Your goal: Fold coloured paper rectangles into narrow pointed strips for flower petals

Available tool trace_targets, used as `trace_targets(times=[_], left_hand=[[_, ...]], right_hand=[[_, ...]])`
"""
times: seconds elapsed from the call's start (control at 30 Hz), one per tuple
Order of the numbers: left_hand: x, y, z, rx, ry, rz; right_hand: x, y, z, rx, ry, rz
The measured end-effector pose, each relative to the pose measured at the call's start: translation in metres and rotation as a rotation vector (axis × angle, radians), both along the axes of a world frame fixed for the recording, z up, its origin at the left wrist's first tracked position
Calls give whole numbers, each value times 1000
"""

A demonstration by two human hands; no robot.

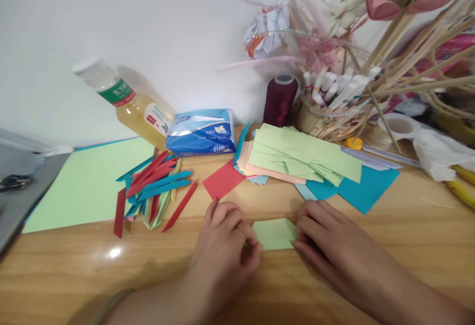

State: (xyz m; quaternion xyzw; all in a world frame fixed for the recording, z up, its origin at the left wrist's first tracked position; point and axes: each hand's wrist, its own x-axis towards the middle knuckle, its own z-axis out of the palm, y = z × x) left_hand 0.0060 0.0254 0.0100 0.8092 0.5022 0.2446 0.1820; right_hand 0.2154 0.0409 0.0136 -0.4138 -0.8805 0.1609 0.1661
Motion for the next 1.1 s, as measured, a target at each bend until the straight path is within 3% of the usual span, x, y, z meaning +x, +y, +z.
trace_targets(times=[0.23, 0.33, 0.5, 0.63, 0.7, 0.83, 0.93, 1.1], left_hand=[[-3, 1, 4, -17, 65, -31], [-3, 1, 3, 59, 126, -72], [0, -6, -8, 293, 146, 13], [-3, -13, -10, 426, 323, -204], [-6, -15, -8, 413, 402, -264], [-8, -18, -5, 348, 366, -225], [-9, -19, 0, 392, 334, -259], [-13, -25, 6, 489, 386, -303]], right_hand=[[3, 0, -2, -8, 25, -14], [4, -2, 1, 156, -14, 32], [3, -16, 10, 399, -73, 188], [2, -34, 7, 497, -138, 116], [2, -41, 3, 513, -155, 72], [6, -46, -2, 524, -228, 97], [9, -45, -2, 529, -276, 176], [12, -43, 0, 542, -302, 174]])
